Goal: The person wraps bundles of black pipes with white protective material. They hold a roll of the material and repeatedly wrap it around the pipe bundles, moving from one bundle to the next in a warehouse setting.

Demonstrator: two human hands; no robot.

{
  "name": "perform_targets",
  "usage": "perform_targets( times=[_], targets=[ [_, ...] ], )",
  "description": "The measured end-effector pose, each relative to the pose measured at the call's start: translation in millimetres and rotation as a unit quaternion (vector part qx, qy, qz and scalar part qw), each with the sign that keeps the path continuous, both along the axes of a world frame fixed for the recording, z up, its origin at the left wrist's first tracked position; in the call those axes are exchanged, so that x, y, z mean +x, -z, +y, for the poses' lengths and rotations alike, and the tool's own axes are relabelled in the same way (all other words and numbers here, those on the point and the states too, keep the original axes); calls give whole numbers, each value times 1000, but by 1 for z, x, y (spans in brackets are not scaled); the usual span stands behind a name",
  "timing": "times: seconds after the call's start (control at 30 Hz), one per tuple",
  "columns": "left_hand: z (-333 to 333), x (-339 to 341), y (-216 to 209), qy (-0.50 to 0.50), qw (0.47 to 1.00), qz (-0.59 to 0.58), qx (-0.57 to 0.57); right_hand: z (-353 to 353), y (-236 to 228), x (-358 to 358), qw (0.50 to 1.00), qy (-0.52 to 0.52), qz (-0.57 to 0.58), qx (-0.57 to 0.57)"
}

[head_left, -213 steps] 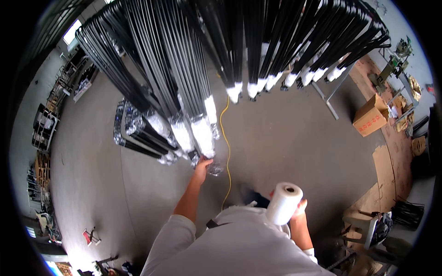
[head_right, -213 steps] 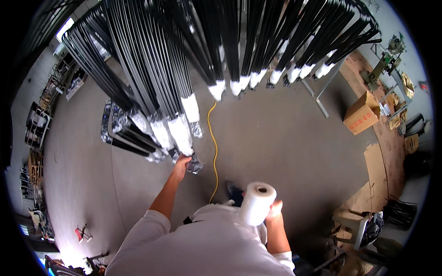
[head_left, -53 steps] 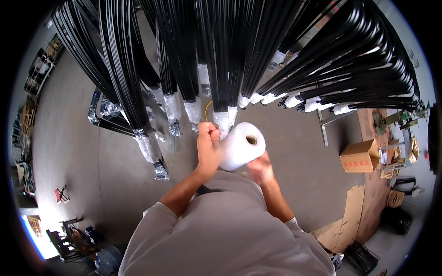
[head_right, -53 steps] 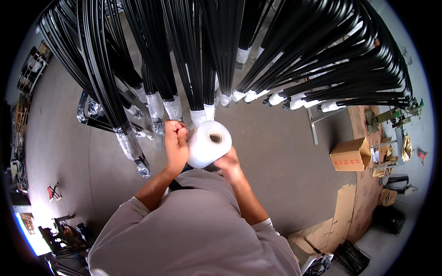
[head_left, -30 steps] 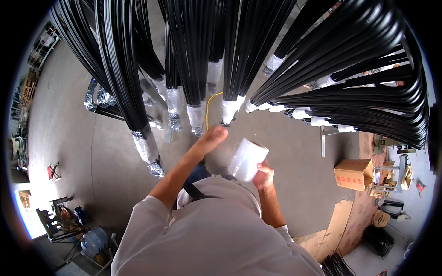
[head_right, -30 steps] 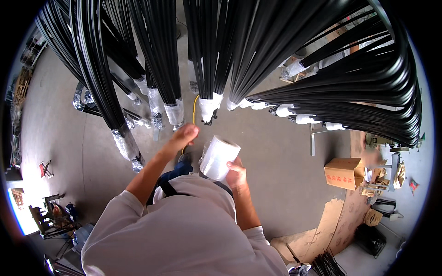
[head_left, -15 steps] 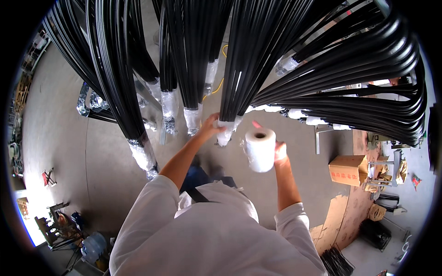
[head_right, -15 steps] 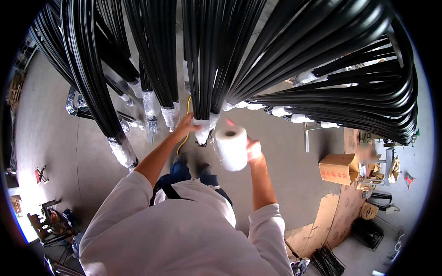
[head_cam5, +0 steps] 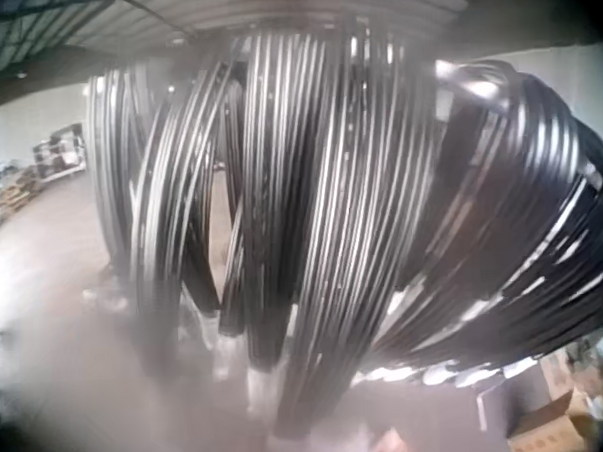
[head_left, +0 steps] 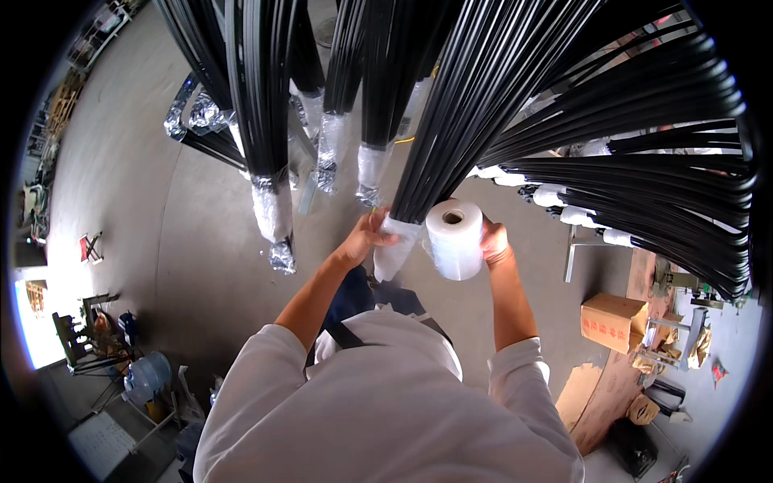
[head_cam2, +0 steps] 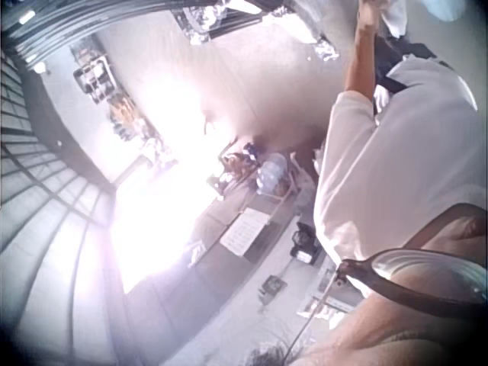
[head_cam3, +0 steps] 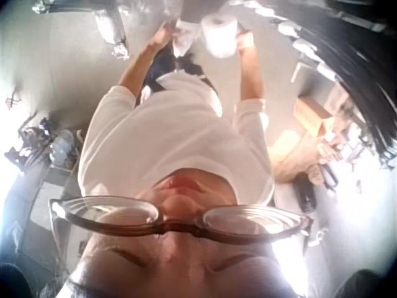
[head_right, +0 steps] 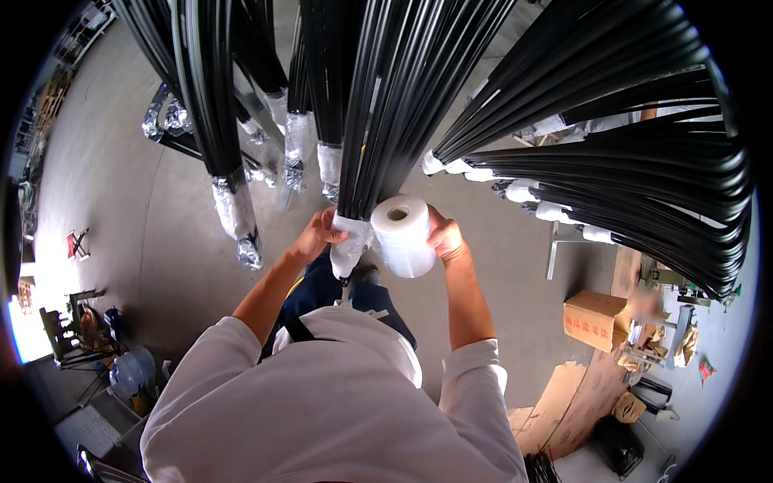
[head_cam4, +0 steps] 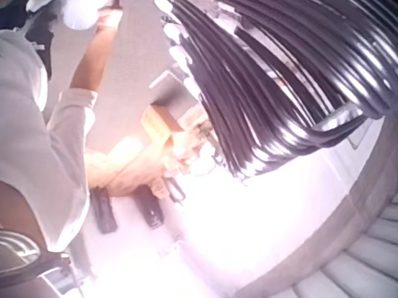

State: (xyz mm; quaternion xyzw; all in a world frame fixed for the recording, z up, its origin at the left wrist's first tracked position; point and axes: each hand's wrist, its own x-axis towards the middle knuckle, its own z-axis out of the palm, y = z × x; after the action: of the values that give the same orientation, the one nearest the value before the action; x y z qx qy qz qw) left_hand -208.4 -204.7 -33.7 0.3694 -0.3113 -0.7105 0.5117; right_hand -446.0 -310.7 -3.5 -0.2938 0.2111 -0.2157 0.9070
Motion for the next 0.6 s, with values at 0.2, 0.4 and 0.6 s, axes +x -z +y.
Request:
perform_targets(
  times=[0.2,0.4,0.6],
  targets=[
    [27,-21,-15,-1,1000,1,-29,11,18,-14,993,-57,-89,54],
    [42,-52,-16,-124,979,-121,-105,56,-6,-5,990,27,-138,1],
    [57,-60,-23,-177,974,116,-83,126,-31,-9,980,154,-115,-57]
  ],
)
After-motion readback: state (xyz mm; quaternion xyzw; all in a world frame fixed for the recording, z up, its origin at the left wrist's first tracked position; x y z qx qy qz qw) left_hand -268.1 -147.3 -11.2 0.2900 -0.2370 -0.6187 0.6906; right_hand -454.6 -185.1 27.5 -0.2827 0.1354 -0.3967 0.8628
